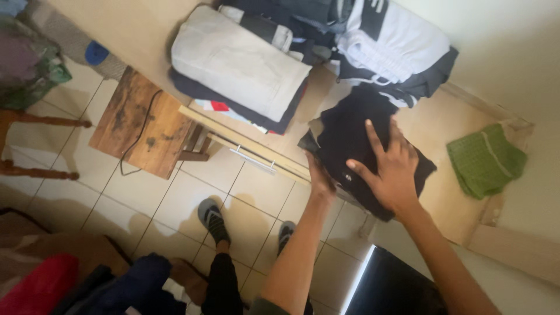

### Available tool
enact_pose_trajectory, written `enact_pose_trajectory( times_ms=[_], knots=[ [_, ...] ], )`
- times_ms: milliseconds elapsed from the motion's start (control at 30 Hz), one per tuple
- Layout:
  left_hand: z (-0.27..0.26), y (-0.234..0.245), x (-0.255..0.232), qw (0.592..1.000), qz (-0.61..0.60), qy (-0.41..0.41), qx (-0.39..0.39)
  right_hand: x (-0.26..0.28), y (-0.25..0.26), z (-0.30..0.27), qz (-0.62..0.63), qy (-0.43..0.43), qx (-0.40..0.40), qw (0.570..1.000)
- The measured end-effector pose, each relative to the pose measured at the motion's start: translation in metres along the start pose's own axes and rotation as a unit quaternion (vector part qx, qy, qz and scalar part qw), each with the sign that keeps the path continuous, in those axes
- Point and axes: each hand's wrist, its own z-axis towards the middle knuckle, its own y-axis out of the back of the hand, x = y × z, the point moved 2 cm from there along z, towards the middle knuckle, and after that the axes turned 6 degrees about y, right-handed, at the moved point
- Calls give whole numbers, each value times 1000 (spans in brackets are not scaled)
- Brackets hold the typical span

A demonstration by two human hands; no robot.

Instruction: The person removes several garments from hangers in a wardrobe, places them on a bed, and then folds them into neat stacks. The person handles shirts, a dress, a jacket, and pants, folding each item by hand and stacking them on a wooden surface.

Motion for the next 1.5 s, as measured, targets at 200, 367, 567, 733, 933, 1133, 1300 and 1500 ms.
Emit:
enact_pose_trajectory(
  times_ms=[200, 367, 567, 733, 933, 1133, 1300, 1500],
  knots=[
    [-41, 19, -14, 993, -83, 1, 82, 65, 10, -37, -3, -33, -33, 999],
    [-113, 34, -48, 989, -76, -6, 124, 134, 0, -63, -30, -18, -27, 999],
    [-198, 74, -118, 987, -53, -46, 145, 236, -34, -64, -50, 45, -26, 997],
    [-235, 107, -194, 984, -47, -103, 136, 327, -63, -37, -37, 110, -31, 993],
    [-247, 147, -304, 976, -35, -188, 108, 416, -97, 26, 16, 171, 4, 985],
    [-209, 184, -420, 964, -16, -250, 86, 476, -150, 119, 41, 190, -5, 981],
    [-118, 198, -511, 954, 8, -282, 103, 497, -193, 205, 11, 197, -31, 980],
    [-5, 228, -553, 951, 22, -290, 109, 500, -236, 299, -16, 164, -51, 985]
  ],
)
